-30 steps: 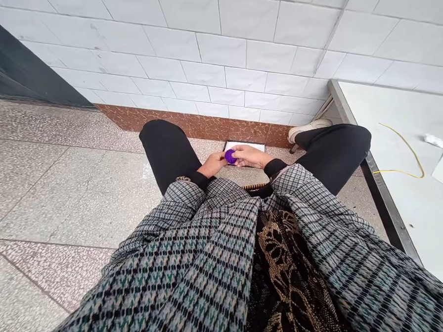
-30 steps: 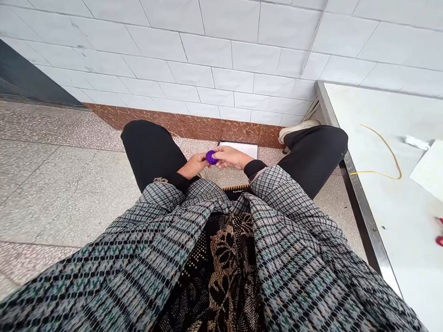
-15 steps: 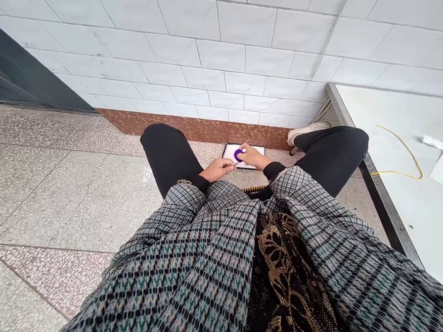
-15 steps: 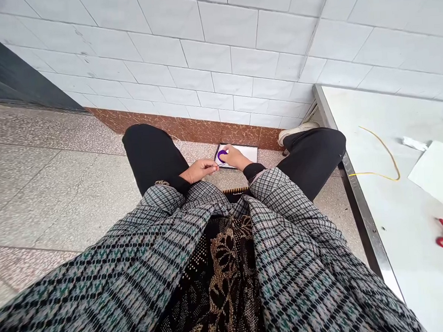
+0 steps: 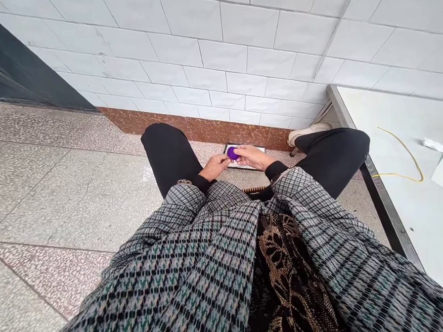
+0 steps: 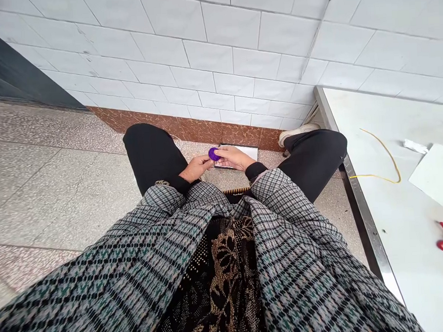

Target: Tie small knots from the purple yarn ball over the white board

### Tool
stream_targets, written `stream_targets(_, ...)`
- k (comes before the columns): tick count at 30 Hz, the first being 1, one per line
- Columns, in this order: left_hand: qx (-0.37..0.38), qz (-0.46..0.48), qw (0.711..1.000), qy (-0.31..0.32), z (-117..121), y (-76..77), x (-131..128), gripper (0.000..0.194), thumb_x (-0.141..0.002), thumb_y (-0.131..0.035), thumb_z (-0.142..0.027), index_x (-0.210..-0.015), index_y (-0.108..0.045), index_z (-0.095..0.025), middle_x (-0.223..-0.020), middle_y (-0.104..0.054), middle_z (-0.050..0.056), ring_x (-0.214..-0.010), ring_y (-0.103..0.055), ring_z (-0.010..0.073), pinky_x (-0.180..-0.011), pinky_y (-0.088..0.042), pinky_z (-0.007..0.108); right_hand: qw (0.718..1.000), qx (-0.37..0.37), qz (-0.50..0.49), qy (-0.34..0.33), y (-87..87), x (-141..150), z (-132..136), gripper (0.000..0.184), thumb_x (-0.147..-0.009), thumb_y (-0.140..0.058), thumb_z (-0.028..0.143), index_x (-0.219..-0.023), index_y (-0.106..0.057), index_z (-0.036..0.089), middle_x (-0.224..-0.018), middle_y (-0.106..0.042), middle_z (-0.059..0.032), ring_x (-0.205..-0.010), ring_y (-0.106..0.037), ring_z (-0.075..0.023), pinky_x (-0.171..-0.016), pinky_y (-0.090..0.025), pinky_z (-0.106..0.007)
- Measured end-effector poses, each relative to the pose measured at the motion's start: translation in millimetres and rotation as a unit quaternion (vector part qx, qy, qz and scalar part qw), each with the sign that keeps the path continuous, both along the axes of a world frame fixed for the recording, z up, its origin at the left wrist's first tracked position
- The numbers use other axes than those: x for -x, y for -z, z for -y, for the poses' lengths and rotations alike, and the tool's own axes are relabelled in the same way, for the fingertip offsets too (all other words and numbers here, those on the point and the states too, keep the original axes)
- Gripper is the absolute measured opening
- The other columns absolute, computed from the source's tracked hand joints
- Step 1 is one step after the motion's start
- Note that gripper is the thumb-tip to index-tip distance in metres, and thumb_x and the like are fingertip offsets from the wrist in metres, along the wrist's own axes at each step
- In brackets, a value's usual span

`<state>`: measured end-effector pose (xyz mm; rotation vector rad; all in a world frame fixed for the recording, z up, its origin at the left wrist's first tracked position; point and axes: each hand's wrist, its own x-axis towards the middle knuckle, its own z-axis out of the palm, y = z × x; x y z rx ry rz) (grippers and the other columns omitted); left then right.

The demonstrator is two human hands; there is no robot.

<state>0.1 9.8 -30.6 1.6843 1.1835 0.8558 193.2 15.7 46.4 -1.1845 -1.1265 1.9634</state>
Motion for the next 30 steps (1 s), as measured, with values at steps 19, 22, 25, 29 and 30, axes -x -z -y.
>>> stream_targets(19,0.004,0.0,1.0,-0.019,-3.5,-2.3,5.3,0.021,-0.084,-0.061,-0.036,-0.073,-0.062,-0.018,-0.062,-0.054,-0.003,-0.061,-0.049,0.0134,-0.064,-0.041,0.026,0.997,-0.023,0.047,-0.057,2.3,1.7,1.0,0.015,-0.089,-0.064,0.003,-0.095,-0.061,0.017,-0.069,-0.064,0.0033,-0.056,-0.058,-0.0081,-0.061,-0.054,-0.017)
stream_targets(22,0.04,-0.002,0.998,0.057,0.1,-2.0,0.5,0.026,-0.079,-0.068,-0.041,-0.072,-0.067,-0.017,-0.065,-0.061,0.0,-0.061,-0.054,0.0138,-0.063,-0.045,0.026,0.997,-0.056,0.028,0.039,4.9,4.8,-1.8,0.016,-0.095,-0.06,0.005,-0.097,-0.054,0.019,-0.076,-0.064,0.0044,-0.059,-0.059,-0.0065,-0.066,-0.054,-0.017)
stream_targets(25,0.074,-0.008,0.985,0.153,5.1,-4.3,-1.5,0.033,-0.078,-0.073,-0.048,-0.076,-0.072,-0.015,-0.068,-0.065,0.002,-0.062,-0.055,0.0141,-0.063,-0.047,0.027,0.975,-0.124,0.176,0.057,11.4,3.7,-4.9,0.022,-0.095,-0.064,0.007,-0.096,-0.048,0.022,-0.077,-0.058,0.0068,-0.058,-0.055,-0.0071,-0.063,-0.049,-0.018)
stream_targets(29,0.046,0.016,0.992,0.119,4.8,-6.0,3.4,0.032,-0.079,-0.072,-0.047,-0.074,-0.069,-0.016,-0.067,-0.063,0.0,-0.062,-0.053,0.0135,-0.064,-0.046,0.026,0.93,-0.127,0.34,-0.058,14.6,-3.1,-4.7,0.031,-0.081,-0.079,0.006,-0.088,-0.053,0.022,-0.066,-0.057,0.0054,-0.059,-0.054,-0.0128,-0.058,-0.043,-0.023)
stream_targets(30,0.032,0.02,0.995,0.095,3.4,-5.7,5.0,0.03,-0.079,-0.071,-0.046,-0.073,-0.067,-0.017,-0.067,-0.061,0.0,-0.063,-0.053,0.0137,-0.065,-0.046,0.026,0.93,-0.111,0.339,-0.09,13.3,-4.5,-3.7,0.029,-0.078,-0.08,0.005,-0.084,-0.057,0.021,-0.063,-0.058,0.004,-0.057,-0.055,-0.0138,-0.056,-0.044,-0.024)
